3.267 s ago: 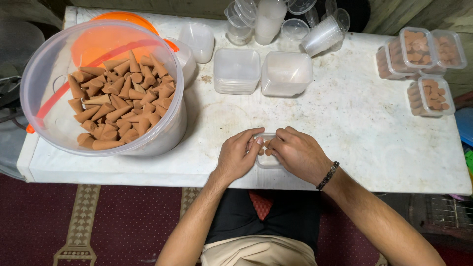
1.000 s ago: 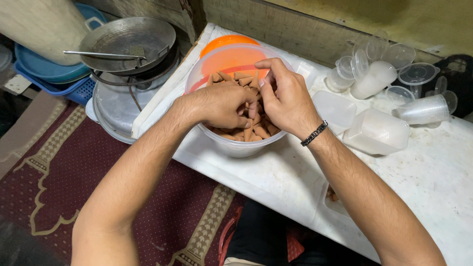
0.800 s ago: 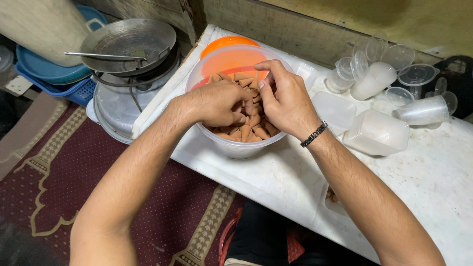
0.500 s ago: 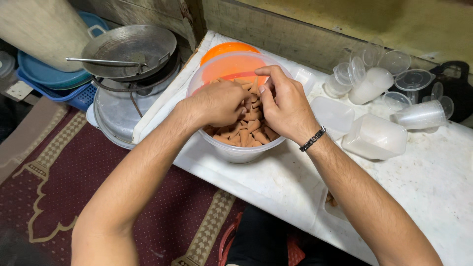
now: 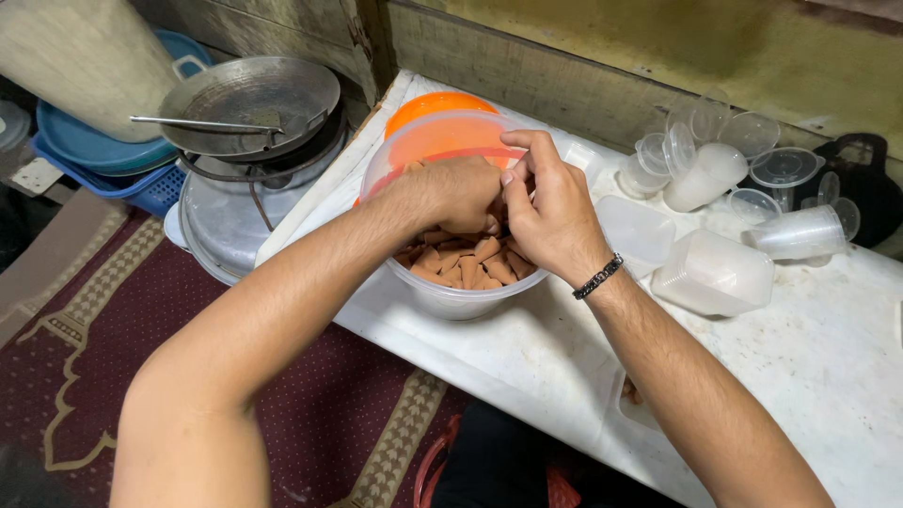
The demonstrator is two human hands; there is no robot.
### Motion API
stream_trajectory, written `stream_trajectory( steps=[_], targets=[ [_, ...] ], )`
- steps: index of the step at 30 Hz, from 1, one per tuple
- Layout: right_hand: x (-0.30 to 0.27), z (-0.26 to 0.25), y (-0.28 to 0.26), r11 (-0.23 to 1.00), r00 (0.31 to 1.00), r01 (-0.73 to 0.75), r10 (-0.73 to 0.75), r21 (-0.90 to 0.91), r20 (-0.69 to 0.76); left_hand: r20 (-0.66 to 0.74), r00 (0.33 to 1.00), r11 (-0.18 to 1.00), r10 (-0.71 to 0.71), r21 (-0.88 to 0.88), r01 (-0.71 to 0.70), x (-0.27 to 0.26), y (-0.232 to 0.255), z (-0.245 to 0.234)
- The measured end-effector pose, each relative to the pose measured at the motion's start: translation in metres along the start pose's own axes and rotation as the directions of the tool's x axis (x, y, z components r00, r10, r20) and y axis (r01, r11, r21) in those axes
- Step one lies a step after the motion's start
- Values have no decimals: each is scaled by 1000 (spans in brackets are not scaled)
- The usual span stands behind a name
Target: The person places incense cones into small plastic containers by hand, picking them from a larger tub and arranging them inside before setting the containers aside on a table.
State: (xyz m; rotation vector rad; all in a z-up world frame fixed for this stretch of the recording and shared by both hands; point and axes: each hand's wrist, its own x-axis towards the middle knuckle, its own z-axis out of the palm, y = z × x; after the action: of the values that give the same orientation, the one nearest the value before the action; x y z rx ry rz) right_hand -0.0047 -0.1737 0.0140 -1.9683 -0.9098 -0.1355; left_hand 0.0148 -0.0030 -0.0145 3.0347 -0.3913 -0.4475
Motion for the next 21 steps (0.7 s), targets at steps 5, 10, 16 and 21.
stream_trajectory(
  steps=[5, 10, 16, 21],
  targets=[
    [0, 0, 2, 1000, 1000, 5, -5, -2, -1, 47, 999, 999, 10, -51, -7, -14, 9, -12],
    [0, 1, 4, 1000, 1000, 4, -4, 19, -19, -51, 998, 968, 42, -246, -53, -45, 5, -43],
    [-2, 1, 6, 995, 999, 11, -6, 96, -50, -78, 996, 923, -34, -385, 1, -65, -4, -53],
    [-18, -11, 5, 877, 944, 142, 19, 459, -329, -227, 973, 848, 32, -510, -147, -84, 18, -70]
  ],
)
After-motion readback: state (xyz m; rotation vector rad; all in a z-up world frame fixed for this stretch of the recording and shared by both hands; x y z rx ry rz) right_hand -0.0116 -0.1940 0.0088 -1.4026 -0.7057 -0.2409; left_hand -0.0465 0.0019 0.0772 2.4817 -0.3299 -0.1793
